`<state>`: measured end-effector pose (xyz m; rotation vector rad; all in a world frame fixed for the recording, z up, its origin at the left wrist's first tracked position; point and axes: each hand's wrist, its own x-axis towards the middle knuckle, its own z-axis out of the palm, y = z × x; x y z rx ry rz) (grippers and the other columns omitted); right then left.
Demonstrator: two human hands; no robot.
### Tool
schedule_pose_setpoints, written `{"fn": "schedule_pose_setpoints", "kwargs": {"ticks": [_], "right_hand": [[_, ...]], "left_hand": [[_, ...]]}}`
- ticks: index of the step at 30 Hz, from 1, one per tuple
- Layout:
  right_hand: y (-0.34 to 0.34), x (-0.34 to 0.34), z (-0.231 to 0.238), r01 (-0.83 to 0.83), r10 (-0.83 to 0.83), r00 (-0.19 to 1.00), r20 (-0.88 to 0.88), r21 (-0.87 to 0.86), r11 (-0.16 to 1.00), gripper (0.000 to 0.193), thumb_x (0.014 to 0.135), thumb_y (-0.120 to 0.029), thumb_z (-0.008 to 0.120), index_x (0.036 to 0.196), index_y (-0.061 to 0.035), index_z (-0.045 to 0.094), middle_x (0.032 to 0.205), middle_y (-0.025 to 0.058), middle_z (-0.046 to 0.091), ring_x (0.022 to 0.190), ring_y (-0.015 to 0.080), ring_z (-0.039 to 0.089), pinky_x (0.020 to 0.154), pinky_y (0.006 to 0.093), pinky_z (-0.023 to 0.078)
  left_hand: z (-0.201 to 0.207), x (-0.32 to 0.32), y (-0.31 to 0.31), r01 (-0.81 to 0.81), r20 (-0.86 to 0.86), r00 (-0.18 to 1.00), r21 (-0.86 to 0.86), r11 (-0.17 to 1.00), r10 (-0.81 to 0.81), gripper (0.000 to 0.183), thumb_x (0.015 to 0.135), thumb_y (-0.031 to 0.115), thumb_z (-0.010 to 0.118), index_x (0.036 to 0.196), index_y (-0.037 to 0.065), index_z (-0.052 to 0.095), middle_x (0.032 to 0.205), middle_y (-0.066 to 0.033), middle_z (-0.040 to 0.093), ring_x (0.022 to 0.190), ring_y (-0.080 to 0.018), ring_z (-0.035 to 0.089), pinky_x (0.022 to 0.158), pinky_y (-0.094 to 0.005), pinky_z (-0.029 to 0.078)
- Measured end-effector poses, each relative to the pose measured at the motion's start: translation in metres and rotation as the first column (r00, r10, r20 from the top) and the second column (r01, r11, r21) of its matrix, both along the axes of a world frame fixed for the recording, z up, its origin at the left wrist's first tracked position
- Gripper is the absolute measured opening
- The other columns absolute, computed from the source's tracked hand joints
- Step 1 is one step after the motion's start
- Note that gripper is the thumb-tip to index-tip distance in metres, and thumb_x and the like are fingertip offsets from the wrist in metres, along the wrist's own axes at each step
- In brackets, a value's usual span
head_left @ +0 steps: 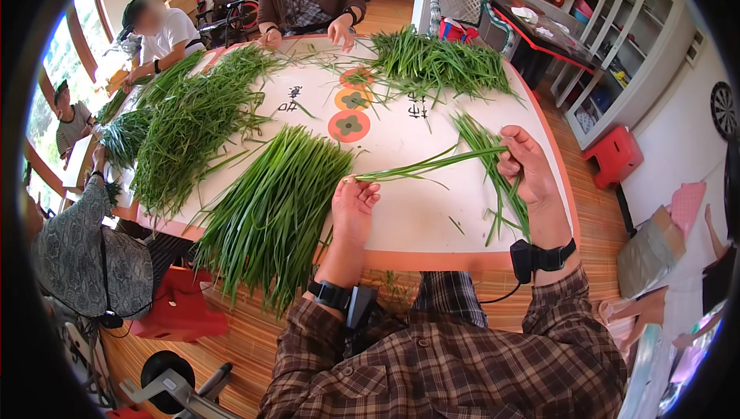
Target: The person picks through a bunch of green vegetable stalks by hand, removing unwanted bits and placing the cleaned stalks into a pile on the table.
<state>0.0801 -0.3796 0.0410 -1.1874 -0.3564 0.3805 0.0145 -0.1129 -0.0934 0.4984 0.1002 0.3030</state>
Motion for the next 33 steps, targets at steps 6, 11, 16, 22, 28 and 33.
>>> {"fn": "schedule_pose_setpoints", "kwargs": {"ticks": [6,11,16,22,28,33], "right_hand": [[-0.028,0.003,-0.003,0.265,-0.318,0.948,-0.01,0.575,0.774,0.021,0.086,-0.011,0.046,0.107,-0.0101,0.046,0.073,-0.0022,0.045,0.055,0.0017,0.037,0.049,0.0152,0.031],[-0.038,-0.009,0.006,0.276,-0.369,0.929,-0.023,0.706,0.652,0.022,0.087,-0.011,0.044,0.108,-0.0099,0.045,0.072,-0.0017,0.045,0.054,0.0026,0.037,0.047,0.0157,0.03],[-0.04,-0.022,0.009,0.123,-0.292,0.951,0.104,0.739,0.663,0.02,0.087,-0.011,0.044,0.107,-0.0094,0.046,0.072,-0.0024,0.043,0.054,0.0027,0.035,0.048,0.0165,0.028],[0.022,-0.038,-0.028,0.168,-0.153,0.983,-0.103,0.153,0.974,0.03,0.086,-0.03,0.044,0.104,-0.0063,0.05,0.091,0.0026,0.054,0.078,0.0111,0.048,0.065,0.0233,0.04],[0.1,-0.066,-0.082,-0.283,0.267,0.927,-0.265,-0.024,0.959,0.049,0.086,-0.029,0.046,0.125,-0.0024,0.033,0.106,0.0068,0.049,0.094,0.0144,0.047,0.075,0.0287,0.041],[0.105,-0.064,-0.098,-0.263,0.23,0.939,-0.256,-0.104,0.959,0.024,0.087,-0.02,0.044,0.104,-0.0037,0.047,0.075,0.0001,0.048,0.059,0.0065,0.045,0.051,0.0194,0.038]], "left_hand": [[-0.005,0.002,-0.001,-0.011,-0.011,1.0,-0.003,1.0,0.011,0.014,0.086,0.022,0.048,0.091,0.009,0.049,0.08,-0.0062,0.059,0.069,-0.0154,0.058,0.06,-0.027,0.049],[-0.006,0.001,0.003,0.017,0.007,1.0,-0.013,1.0,-0.017,0.016,0.087,0.024,0.045,0.09,0.009,0.048,0.078,-0.0077,0.059,0.068,-0.017,0.059,0.056,-0.027,0.048],[0.001,-0.002,0.002,-0.013,-0.101,0.995,-0.028,1.0,0.011,0.017,0.088,0.025,0.041,0.089,0.009,0.048,0.072,-0.0049,0.056,0.059,-0.0131,0.051,0.052,-0.0254,0.04],[-0.001,-0.001,0.003,0.118,-0.012,0.993,0.057,0.991,-0.118,0.015,0.088,0.022,0.042,0.088,0.009,0.048,0.068,-0.003,0.053,0.056,-0.0114,0.05,0.049,-0.0234,0.04],[0.014,-0.006,-0.014,0.198,-0.162,0.978,0.508,0.838,-0.133,0.013,0.086,0.013,0.047,0.083,0.004,0.055,0.06,0.0019,0.05,0.051,-0.0049,0.046,0.045,-0.0168,0.034],[0.013,-0.005,-0.016,0.041,-0.068,0.998,0.605,0.795,0.0,0.016,0.086,0.014,0.047,0.088,0.001,0.056,0.066,0.0029,0.052,0.054,-0.0016,0.04,0.048,-0.0143,0.031]]}}
